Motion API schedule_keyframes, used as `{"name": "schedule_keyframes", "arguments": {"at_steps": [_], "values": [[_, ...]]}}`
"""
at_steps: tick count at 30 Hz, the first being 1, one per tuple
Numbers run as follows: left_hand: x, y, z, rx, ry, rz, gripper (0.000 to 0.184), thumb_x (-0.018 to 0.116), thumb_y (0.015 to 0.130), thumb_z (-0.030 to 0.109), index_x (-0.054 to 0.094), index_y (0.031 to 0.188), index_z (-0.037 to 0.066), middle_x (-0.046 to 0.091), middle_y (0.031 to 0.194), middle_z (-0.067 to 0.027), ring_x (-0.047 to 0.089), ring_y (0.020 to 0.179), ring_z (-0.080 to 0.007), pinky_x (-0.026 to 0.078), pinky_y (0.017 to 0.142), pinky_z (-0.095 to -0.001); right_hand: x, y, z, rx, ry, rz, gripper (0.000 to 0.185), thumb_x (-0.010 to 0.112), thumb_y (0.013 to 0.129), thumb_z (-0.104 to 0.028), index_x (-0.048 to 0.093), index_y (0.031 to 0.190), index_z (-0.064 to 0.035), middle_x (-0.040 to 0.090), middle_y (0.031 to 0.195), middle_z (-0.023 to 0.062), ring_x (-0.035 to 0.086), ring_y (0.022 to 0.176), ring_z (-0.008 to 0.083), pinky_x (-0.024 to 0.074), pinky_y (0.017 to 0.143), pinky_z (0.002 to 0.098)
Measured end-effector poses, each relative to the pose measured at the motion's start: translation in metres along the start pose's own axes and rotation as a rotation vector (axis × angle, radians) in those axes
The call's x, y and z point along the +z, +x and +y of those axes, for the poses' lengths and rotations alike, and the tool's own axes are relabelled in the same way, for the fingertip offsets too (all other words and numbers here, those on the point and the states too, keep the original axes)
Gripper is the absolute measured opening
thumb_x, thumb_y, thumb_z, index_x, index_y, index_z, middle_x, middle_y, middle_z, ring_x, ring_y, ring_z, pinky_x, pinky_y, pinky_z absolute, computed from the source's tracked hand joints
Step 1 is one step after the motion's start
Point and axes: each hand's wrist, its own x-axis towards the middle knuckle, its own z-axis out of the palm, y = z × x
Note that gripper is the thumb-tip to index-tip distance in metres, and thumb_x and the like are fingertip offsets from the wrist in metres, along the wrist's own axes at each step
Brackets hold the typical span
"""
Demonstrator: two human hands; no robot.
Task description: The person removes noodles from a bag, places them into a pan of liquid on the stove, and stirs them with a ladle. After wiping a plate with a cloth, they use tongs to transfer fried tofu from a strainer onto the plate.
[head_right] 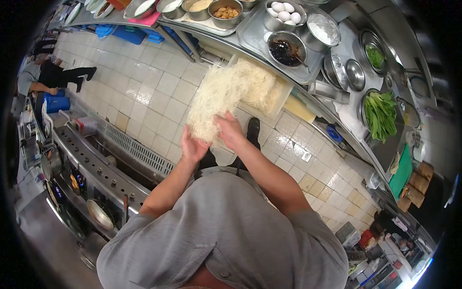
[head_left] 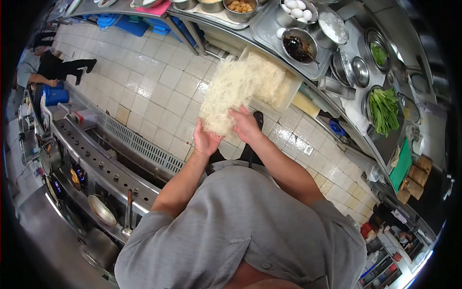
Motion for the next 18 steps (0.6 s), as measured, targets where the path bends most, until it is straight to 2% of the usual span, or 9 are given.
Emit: {"name": "schedule_keyframes", "arguments": {"at_steps": [1,3,4,6,11,13,15,16,18], "values": [[0.008,-0.003,0.0,0.041,-0.078,0.003,0.053,0.052,0.1,0.03,0.046,0.146,0.005,0.058,0.142,-0.0131,0.058,0.127,-0.0298,0.048,0.106,-0.0451,-0.001,0.009,0.001,-0.004,-0.002,0.003,0.043,0.061,0.099,-0.022,0.053,0.138,-0.0055,0.062,0.133,0.0138,0.062,0.118,0.0254,0.053,0.092,0.0441],[-0.024,0.01,-0.004,0.064,0.018,0.022,0.055,0.057,0.099,0.03,0.044,0.147,0.005,0.058,0.141,-0.0121,0.059,0.127,-0.0292,0.05,0.104,-0.0457,-0.001,0.022,0.002,-0.088,-0.946,0.024,0.043,0.061,0.098,-0.037,0.065,0.12,-0.0002,0.069,0.118,0.0214,0.067,0.105,0.0326,0.0527,0.086,0.0455],[-0.035,0.016,-0.005,0.092,0.112,0.045,0.058,0.062,0.098,0.029,0.043,0.147,0.006,0.058,0.141,-0.011,0.059,0.127,-0.0285,0.051,0.101,-0.0462,0.002,0.013,-0.005,-0.09,-0.949,0.024,0.043,0.061,0.098,-0.037,0.065,0.12,-0.0002,0.069,0.118,0.0214,0.067,0.105,0.0326,0.0527,0.086,0.0455],[-0.019,0.014,-0.004,0.137,0.232,0.056,0.057,0.062,0.097,0.024,0.042,0.148,0.006,0.058,0.14,-0.012,0.059,0.126,-0.0298,0.05,0.104,-0.0465,0.004,-0.021,-0.026,-0.378,-1.52,0.079,0.048,0.058,0.096,-0.043,0.07,0.107,0.002,0.07,0.103,0.026,0.068,0.1,0.0404,0.0524,0.087,0.0469],[-0.008,0.015,0.008,0.218,0.236,0.014,0.058,0.061,0.094,0.013,0.041,0.148,0.006,0.057,0.139,-0.014,0.059,0.125,-0.0323,0.05,0.105,-0.0491,-0.063,-0.016,-0.039,-0.374,-1.244,-0.014,0.037,0.064,0.092,-0.032,0.069,0.117,-0.0046,0.07,0.111,0.0229,0.066,0.108,0.0391,0.0518,0.093,0.0456],[0.004,0.003,0.018,0.201,0.245,-0.006,0.059,0.059,0.092,0.01,0.041,0.147,0.004,0.056,0.139,-0.0152,0.059,0.125,-0.0331,0.05,0.104,-0.0507,-0.089,-0.005,-0.04,-0.772,-1.162,0.387,0.034,0.066,0.091,-0.027,0.07,0.117,-0.0049,0.072,0.105,0.0216,0.068,0.103,0.0384,0.0525,0.093,0.0443],[0.007,-0.009,0.024,0.238,0.258,0.029,0.06,0.06,0.092,0.01,0.039,0.148,0.004,0.056,0.141,-0.0157,0.058,0.126,-0.0334,0.049,0.105,-0.0506,-0.093,-0.018,-0.068,-1.213,-1.837,0.851,0.031,0.066,0.092,-0.026,0.071,0.115,-0.0049,0.073,0.099,0.0197,0.07,0.099,0.0339,0.0532,0.091,0.0438],[0.009,-0.016,0.028,0.256,0.277,0.051,0.062,0.06,0.091,0.01,0.038,0.149,0.004,0.055,0.142,-0.0162,0.058,0.127,-0.0336,0.049,0.106,-0.0505,-0.102,-0.01,-0.066,-1.228,-1.824,0.823,0.031,0.066,0.092,-0.026,0.071,0.115,-0.0049,0.073,0.099,0.0197,0.07,0.099,0.0339,0.0532,0.091,0.0438],[0.014,-0.033,0.033,0.32,0.282,0.032,0.064,0.06,0.091,0.01,0.037,0.15,0.003,0.054,0.143,-0.017,0.057,0.129,-0.0339,0.048,0.107,-0.0503,-0.124,0.023,-0.046,-0.473,-1.084,0.203,0.034,0.067,0.093,-0.027,0.069,0.12,-0.0061,0.071,0.109,0.019,0.069,0.102,0.0304,0.0523,0.093,0.0431]]}}
